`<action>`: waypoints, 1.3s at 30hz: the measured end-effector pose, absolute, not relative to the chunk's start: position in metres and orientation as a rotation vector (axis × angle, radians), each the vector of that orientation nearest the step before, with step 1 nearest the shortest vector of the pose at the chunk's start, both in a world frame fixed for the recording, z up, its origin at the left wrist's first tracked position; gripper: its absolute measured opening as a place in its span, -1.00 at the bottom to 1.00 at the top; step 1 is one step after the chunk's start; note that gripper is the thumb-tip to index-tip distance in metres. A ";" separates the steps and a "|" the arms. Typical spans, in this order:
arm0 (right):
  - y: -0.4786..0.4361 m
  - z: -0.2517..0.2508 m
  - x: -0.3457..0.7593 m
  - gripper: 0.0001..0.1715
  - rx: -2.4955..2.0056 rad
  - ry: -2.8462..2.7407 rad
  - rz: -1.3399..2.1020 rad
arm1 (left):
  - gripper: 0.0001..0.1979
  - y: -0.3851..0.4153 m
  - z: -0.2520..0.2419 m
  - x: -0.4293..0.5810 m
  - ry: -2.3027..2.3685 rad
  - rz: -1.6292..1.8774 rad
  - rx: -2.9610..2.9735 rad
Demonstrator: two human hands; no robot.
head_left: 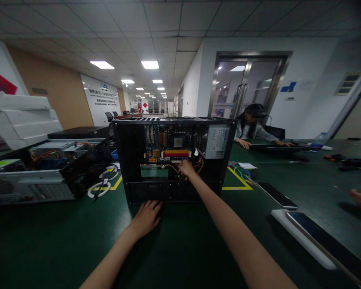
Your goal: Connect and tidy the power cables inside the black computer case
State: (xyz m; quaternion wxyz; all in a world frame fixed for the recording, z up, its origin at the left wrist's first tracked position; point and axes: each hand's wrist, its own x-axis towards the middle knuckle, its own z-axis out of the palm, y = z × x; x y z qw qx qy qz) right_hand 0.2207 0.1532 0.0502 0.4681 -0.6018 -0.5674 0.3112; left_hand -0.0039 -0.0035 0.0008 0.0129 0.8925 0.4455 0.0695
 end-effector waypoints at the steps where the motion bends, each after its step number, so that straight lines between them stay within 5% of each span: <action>1: 0.153 0.050 0.219 -0.76 -1.488 -1.430 0.782 | -0.48 -0.004 0.001 -0.004 1.391 0.220 2.781; 11: 0.142 0.054 0.204 -0.91 -1.761 -2.167 0.719 | -0.49 -0.004 0.002 -0.003 1.420 0.193 2.759; 18: 0.147 0.053 0.203 -0.75 -1.734 -2.567 0.798 | -0.49 -0.005 0.004 -0.003 1.416 0.185 2.739; 29: 0.142 0.058 0.204 -0.78 -1.807 -2.595 1.132 | -0.48 -0.005 0.003 -0.002 1.403 0.191 2.771; 39: 0.138 0.063 0.206 -0.75 -1.928 -2.649 0.955 | -0.48 -0.005 0.003 -0.001 1.401 0.203 2.755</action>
